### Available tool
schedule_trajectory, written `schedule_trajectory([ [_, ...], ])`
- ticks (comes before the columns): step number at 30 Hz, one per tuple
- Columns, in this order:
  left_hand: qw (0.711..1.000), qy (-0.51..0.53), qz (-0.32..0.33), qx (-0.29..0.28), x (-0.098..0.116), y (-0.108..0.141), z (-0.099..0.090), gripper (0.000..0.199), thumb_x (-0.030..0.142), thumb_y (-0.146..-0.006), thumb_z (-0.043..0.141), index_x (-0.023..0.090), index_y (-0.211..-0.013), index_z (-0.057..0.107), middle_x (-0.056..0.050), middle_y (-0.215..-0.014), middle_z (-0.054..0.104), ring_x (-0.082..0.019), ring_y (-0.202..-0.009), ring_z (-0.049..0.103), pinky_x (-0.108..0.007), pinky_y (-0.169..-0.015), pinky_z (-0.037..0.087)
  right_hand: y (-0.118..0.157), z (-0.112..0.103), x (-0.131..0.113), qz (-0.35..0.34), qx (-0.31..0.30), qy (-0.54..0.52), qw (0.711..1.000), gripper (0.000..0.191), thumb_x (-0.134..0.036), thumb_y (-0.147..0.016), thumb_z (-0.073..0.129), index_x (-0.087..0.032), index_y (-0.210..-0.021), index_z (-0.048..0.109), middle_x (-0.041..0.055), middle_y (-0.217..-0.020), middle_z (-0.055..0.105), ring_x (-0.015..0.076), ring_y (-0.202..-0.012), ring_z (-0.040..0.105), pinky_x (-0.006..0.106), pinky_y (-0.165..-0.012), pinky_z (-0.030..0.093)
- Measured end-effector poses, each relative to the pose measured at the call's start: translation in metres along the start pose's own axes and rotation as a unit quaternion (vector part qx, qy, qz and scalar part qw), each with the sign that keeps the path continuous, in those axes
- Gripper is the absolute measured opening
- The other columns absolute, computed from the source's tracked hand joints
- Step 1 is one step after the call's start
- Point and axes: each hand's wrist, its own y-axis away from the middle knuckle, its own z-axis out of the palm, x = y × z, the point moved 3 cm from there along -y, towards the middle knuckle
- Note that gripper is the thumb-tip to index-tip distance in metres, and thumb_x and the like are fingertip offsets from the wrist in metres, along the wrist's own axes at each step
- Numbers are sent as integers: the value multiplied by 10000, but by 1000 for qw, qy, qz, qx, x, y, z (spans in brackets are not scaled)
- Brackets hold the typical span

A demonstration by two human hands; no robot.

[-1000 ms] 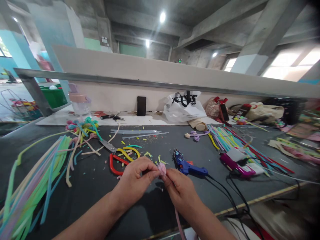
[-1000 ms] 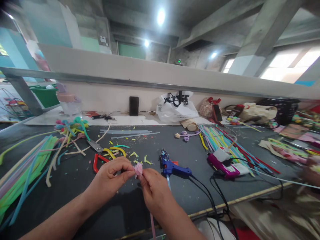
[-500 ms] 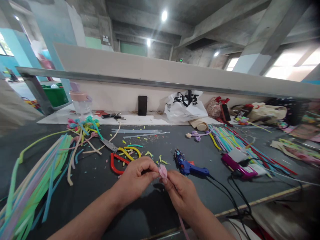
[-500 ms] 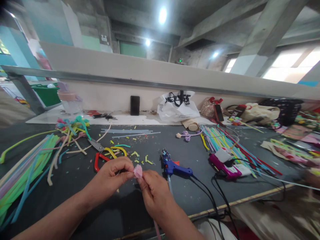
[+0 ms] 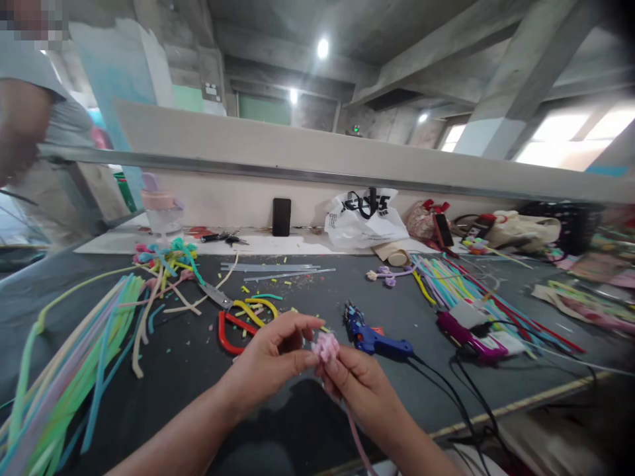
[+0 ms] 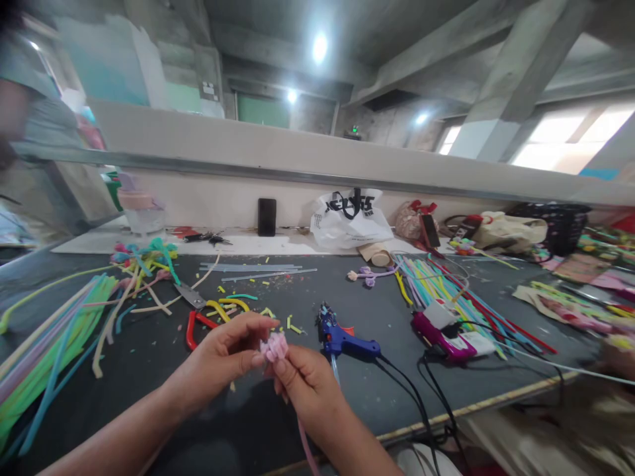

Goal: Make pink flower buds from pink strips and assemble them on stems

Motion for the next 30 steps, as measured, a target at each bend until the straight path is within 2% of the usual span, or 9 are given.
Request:
schedule_trajectory([
  [3, 998, -31, 27, -39, 2, 0, 2, 318, 212, -720, 661, 224, -1037, 641, -30, -903, 564, -157, -804, 525, -278, -719, 415, 0, 2, -3, -9, -30, 1, 1000, 433, -485, -877, 422, -158, -608, 514, -24, -545, 445, 89, -493, 417, 211, -473, 315],
  [7, 997, -44, 53, -42, 6, 0, 2, 246, 248, -728, 670, 209, -970, 658, -35, -890, 568, -161, -808, 535, -275, -709, 425, -1, 1, -6, -2, -61, -30, 998, 390, -465, -876, 445, -159, -656, 543, -15, -594, 466, 99, -548, 438, 217, -517, 344],
  [11, 998, 25, 30, -56, 4, 1, 5, 214, 249, -752, 647, 214, -963, 634, -22, -896, 539, -131, -702, 568, -269, -642, 454, -1, 1, 3, 40, -93, -154, 983, 322, -448, -856, 497, -151, -784, 601, 16, -691, 531, 122, -621, 490, 246, -585, 394],
  [14, 996, 61, 17, -60, 3, 1, 7, 220, 255, -753, 644, 218, -968, 624, -17, -908, 519, -109, -632, 566, -266, -605, 463, 0, 3, 9, 59, -73, -243, 965, 411, -510, -850, 470, -134, -784, 621, 41, -715, 558, 131, -623, 503, 261, -586, 403],
  [18, 999, 20, 35, -23, 4, -1, 4, 203, 256, -707, 688, 205, -903, 669, -33, -920, 509, -153, -808, 542, -276, -709, 454, -1, 6, 4, 64, -30, -263, 962, 386, -503, -818, 536, -139, -716, 615, 6, -629, 525, 103, -560, 458, 229, -534, 369],
  [22, 999, 7, 25, -27, 2, -1, 4, 234, 248, -705, 689, 239, -939, 684, -39, -978, 490, -161, -851, 525, -283, -732, 446, -3, 8, 3, 76, -18, -286, 955, 327, -463, -791, 598, -146, -717, 625, -23, -574, 503, 76, -502, 418, 201, -484, 332],
  [26, 999, -10, 15, -38, 2, 1, 3, 319, 237, -708, 689, 281, -1023, 664, -41, -1060, 473, -158, -871, 511, -264, -719, 429, -2, 3, 8, 70, 3, -273, 960, 271, -424, -766, 646, -153, -752, 649, -29, -572, 513, 68, -493, 425, 194, -480, 341],
  [30, 999, -14, 42, -32, 5, 4, 0, 349, 281, -712, 696, 278, -1056, 636, -42, -1078, 470, -150, -849, 492, -256, -710, 406, -2, -2, 7, 52, 18, -235, 970, 218, -380, -745, 679, -166, -786, 678, -19, -604, 554, 80, -523, 469, 201, -500, 387],
])
